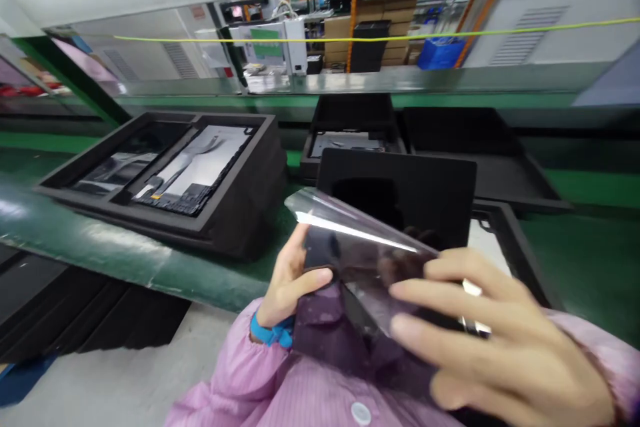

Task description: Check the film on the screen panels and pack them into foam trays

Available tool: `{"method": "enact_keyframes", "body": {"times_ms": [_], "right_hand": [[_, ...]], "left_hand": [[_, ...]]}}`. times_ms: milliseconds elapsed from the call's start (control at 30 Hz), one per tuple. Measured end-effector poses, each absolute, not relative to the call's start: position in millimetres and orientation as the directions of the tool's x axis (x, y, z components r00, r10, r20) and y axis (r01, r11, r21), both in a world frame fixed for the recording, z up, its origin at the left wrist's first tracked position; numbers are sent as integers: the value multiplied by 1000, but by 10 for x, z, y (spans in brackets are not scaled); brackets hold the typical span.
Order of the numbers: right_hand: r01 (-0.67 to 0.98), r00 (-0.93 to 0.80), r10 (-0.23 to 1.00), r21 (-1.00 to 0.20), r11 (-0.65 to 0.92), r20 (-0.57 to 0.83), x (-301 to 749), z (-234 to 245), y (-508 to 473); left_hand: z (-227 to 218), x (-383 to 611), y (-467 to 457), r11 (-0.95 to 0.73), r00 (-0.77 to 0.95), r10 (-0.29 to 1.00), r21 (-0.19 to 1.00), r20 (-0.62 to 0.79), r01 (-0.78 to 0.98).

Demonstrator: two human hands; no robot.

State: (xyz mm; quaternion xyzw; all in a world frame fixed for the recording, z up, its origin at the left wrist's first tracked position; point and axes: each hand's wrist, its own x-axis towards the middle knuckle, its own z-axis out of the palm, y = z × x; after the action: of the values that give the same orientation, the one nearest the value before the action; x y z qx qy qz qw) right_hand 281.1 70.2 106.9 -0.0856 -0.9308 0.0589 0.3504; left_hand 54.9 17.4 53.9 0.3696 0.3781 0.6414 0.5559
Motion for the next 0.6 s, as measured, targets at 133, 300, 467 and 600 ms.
{"method": "enact_keyframes", "body": {"times_ms": [133, 300, 467, 600], "right_hand": [[-31, -778, 60, -133, 991, 625, 2645, 1191, 535], [-208, -809, -153, -33, 978, 568, 2606, 1145, 574], [-270, -793, -223, 2, 963, 567, 2608, 1169, 645], [-247, -880, -166, -130, 960, 445, 2672, 1330, 823]], "left_hand": [[494, 523, 84, -133, -254, 967, 901, 27, -412], [439, 458, -39, -58, -290, 956, 934, -51, -354], [457, 486, -39, -92, -304, 952, 907, -41, -411], [551, 550, 88, -128, -282, 959, 888, -2, -442]]}}
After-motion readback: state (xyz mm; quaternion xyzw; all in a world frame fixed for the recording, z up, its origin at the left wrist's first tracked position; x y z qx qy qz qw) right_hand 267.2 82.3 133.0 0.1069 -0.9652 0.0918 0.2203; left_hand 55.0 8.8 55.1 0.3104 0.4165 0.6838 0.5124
